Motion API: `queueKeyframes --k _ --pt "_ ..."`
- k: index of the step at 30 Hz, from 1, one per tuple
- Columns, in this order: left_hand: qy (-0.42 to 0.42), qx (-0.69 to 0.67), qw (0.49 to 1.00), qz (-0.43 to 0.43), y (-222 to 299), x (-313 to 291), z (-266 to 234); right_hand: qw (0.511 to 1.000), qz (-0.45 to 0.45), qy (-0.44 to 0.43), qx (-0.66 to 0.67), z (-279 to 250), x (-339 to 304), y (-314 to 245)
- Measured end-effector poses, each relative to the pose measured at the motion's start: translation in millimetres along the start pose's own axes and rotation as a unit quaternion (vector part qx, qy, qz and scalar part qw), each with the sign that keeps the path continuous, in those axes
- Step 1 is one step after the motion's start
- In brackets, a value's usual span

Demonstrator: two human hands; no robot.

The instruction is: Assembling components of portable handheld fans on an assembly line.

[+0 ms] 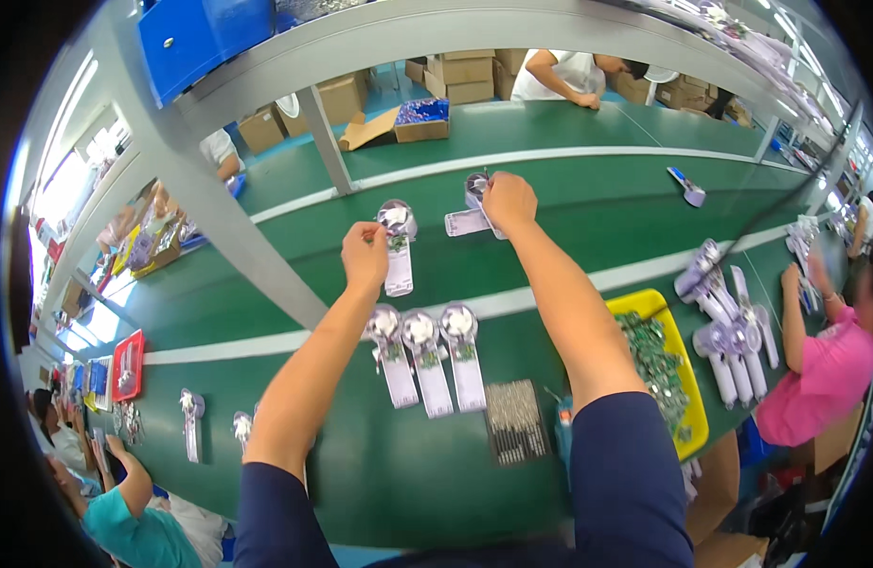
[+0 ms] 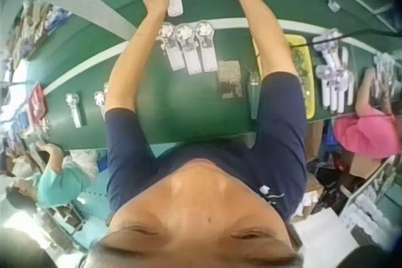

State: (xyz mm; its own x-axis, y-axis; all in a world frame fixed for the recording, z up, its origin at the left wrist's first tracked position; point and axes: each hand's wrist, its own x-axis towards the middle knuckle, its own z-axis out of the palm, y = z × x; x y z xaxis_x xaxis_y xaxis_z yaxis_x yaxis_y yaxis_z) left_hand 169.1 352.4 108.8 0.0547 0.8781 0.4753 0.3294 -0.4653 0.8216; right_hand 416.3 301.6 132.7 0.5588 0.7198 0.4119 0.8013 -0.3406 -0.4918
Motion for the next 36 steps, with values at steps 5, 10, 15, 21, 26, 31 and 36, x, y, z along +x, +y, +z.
queueKeyframes --k 5,10,15,21,26,31,36 --pt "0.018 0.050 0.997 0.048 -40.8 88.8 57.1 0.996 -0.063 0.056 -0.040 62.3 90.2 24.4" --pt "0.040 0.057 0.998 0.000 -76.8 121.7 69.2 0.979 -0.175 0.096 -0.034 112.8 146.6 33.0" --pt "0.038 0.066 0.997 0.010 -95.0 110.9 101.4 0.986 -0.130 0.084 -0.054 169.9 176.8 41.9" --pt "0.050 0.064 0.997 0.009 -112.4 123.7 105.2 0.983 -0.041 0.081 0.158 179.8 160.2 34.3" --pt "0.062 0.022 0.998 0.012 -130.8 149.3 137.5 0.998 -0.001 -0.023 0.064 184.2 135.5 59.8" --pt "0.046 -0.028 0.998 -0.016 -144.4 178.3 181.1 0.992 0.011 -0.095 0.087 168.6 112.5 48.9" --pt "-0.040 -0.075 0.996 -0.037 -166.9 196.9 218.0 0.974 -0.020 -0.041 0.221 182.3 60.1 51.6"
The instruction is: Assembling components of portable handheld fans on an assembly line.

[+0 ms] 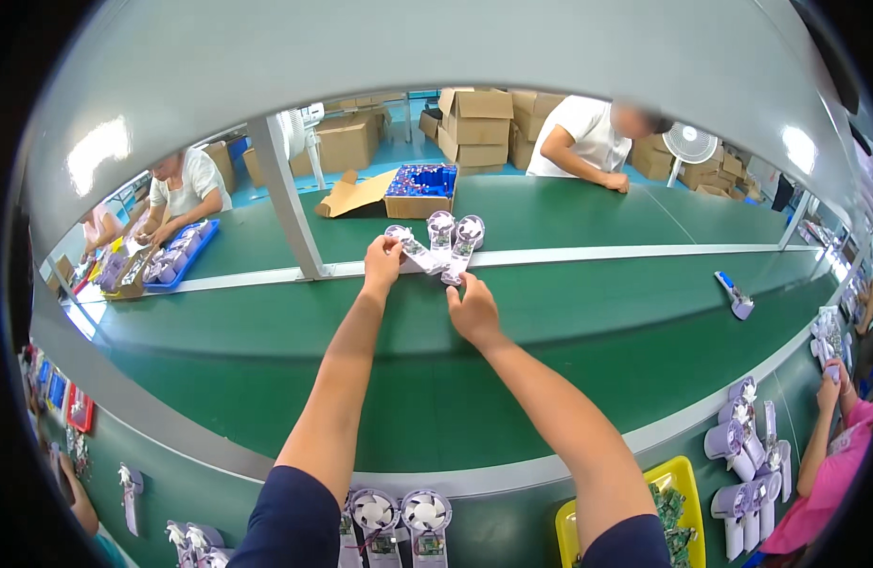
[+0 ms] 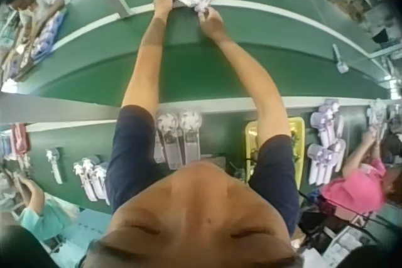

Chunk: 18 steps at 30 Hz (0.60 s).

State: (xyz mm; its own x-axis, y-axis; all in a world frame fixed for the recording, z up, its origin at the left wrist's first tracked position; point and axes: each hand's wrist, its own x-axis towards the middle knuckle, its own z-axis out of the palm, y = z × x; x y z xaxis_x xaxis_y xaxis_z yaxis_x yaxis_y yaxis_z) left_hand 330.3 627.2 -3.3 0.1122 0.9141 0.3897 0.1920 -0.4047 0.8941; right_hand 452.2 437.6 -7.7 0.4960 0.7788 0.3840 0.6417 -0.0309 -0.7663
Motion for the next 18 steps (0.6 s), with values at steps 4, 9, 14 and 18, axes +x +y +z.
queueKeyframes --k 4,9,14,18 --pt "-0.148 -0.097 0.984 0.004 -37.1 -13.9 -20.6 0.999 -0.030 0.027 0.022 19.7 -19.4 -7.3" --pt "-0.021 0.151 0.926 0.347 23.0 -22.9 -56.5 0.992 -0.041 0.037 -0.116 23.5 39.8 -4.0" --pt "-0.081 -0.021 0.992 0.098 215.6 -156.7 -100.1 0.990 0.142 0.019 -0.016 -26.9 -14.2 -88.3" --pt "-0.132 0.042 0.982 0.125 237.0 -235.7 -197.4 0.994 -0.023 -0.108 0.002 -39.0 -99.6 -144.8"
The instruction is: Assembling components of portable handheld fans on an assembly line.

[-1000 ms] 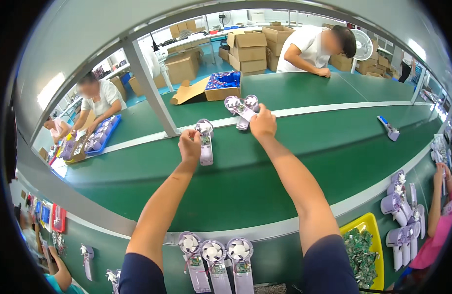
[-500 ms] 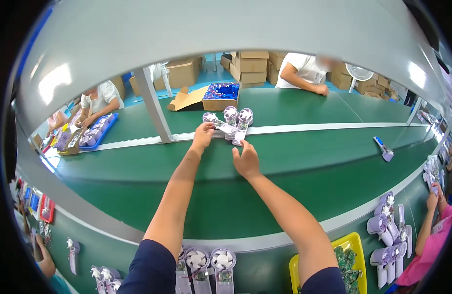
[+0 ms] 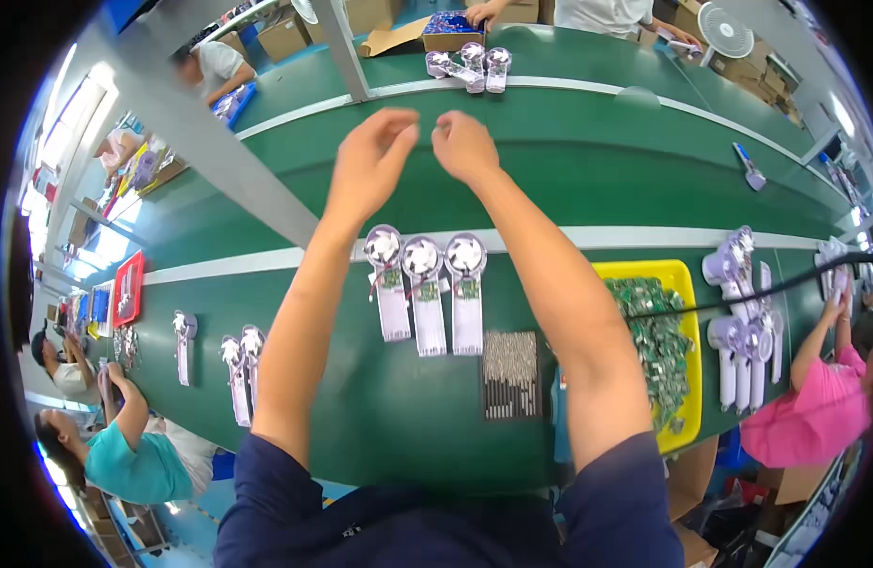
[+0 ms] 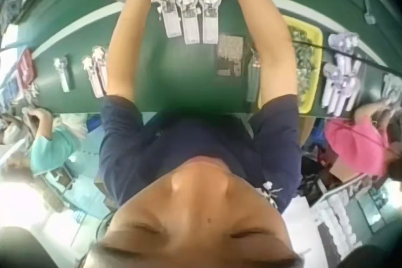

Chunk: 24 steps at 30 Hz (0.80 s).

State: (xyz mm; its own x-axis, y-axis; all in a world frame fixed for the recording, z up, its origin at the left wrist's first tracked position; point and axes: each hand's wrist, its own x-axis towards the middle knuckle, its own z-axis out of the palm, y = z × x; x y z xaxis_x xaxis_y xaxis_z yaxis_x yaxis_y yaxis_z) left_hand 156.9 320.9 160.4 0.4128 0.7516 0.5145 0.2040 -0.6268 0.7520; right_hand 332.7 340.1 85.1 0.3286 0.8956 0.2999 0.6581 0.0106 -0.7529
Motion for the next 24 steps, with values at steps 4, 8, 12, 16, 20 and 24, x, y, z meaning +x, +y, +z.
queueKeyframes --k 4,8,12,16,20,24 --pt "-0.086 0.169 0.974 -0.127 19.0 -110.7 -55.1 0.931 -0.051 -0.276 -0.235 -67.8 -106.5 -48.6" --pt "-0.150 0.101 0.978 -0.104 -3.1 -169.2 -53.2 0.836 -0.021 -0.399 -0.377 -103.8 -170.8 -90.0" --pt "-0.148 0.055 0.986 -0.058 -17.2 -182.5 -43.4 0.879 -0.066 -0.315 -0.351 -88.3 -196.6 -72.0" --pt "-0.049 0.061 0.994 -0.074 -27.4 -178.5 -37.4 0.929 -0.116 -0.267 -0.226 -75.2 -202.1 -54.2" --pt "-0.053 0.069 0.996 -0.018 -41.9 -181.9 -26.8 0.937 -0.138 -0.218 -0.236 -64.9 -201.9 -35.9" --pt "-0.009 0.015 0.999 -0.037 -31.0 -182.4 -22.7 0.967 -0.138 -0.169 -0.134 -56.2 -200.6 -30.6"
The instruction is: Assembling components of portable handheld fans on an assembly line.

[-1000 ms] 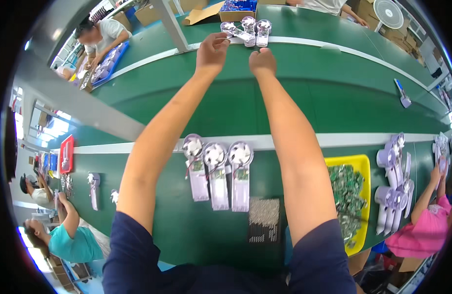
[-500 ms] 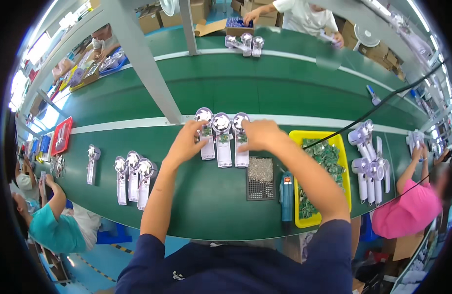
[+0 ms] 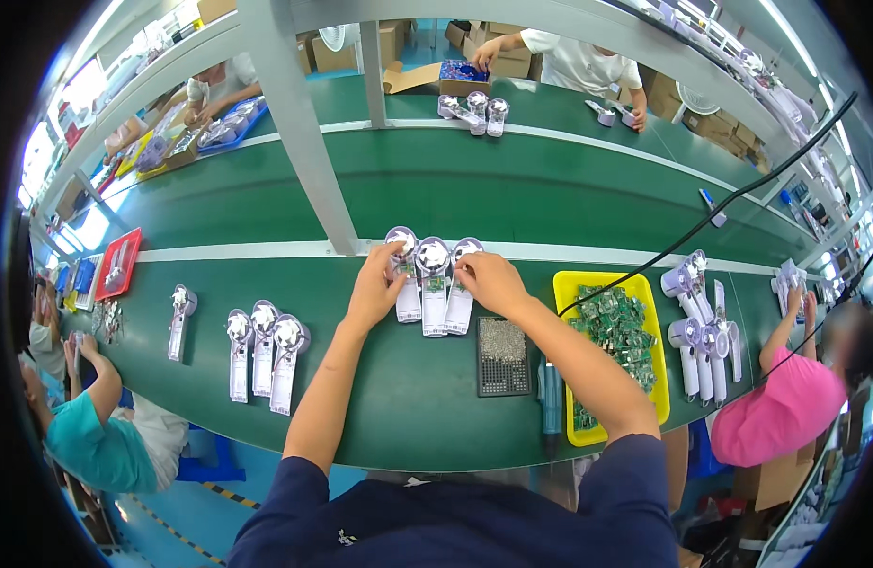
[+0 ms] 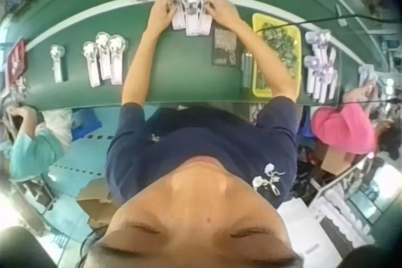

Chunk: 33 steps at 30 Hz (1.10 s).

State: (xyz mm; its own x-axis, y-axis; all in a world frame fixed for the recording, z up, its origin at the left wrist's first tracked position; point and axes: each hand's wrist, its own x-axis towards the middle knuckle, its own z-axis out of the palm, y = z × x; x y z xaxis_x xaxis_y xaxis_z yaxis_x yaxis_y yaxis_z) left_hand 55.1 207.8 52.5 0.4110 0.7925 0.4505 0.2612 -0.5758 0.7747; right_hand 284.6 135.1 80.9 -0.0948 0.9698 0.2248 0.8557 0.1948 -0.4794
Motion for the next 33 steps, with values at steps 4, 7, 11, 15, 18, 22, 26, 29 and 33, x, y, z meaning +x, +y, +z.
queueKeyframes --k 4,7,11,15,18,22,26,29,33 --pt "0.020 -0.038 0.999 0.013 -12.4 2.4 4.3 0.998 0.057 0.037 0.009 9.6 11.2 -12.2" --pt "0.036 -0.048 0.998 0.035 -14.8 -3.9 5.5 0.997 0.047 0.033 0.043 17.4 12.1 -16.9" --pt "0.021 -0.084 0.996 0.020 -11.0 -9.3 3.4 0.994 0.077 0.000 0.077 22.6 11.7 -18.7" --pt "0.018 -0.096 0.995 0.022 -12.3 -12.6 4.0 0.996 0.065 -0.035 0.045 16.5 16.4 -34.6" --pt "0.020 -0.100 0.995 0.016 -9.2 -12.0 7.1 0.993 0.105 -0.048 -0.041 16.1 19.4 -52.4" --pt "0.018 -0.112 0.994 0.005 -7.5 -10.9 8.4 0.989 0.100 -0.051 -0.101 17.2 27.2 -59.8" --pt "-0.010 -0.116 0.993 -0.010 -2.6 -7.1 4.4 0.993 0.054 -0.046 -0.096 21.6 31.1 -54.5" --pt "0.001 -0.081 0.996 0.028 -7.7 -10.9 9.0 0.994 0.041 -0.053 -0.080 21.7 33.8 -57.7" --pt "0.033 -0.077 0.996 0.034 -14.7 -14.8 17.3 0.995 0.038 -0.056 -0.077 25.2 36.2 -58.6"
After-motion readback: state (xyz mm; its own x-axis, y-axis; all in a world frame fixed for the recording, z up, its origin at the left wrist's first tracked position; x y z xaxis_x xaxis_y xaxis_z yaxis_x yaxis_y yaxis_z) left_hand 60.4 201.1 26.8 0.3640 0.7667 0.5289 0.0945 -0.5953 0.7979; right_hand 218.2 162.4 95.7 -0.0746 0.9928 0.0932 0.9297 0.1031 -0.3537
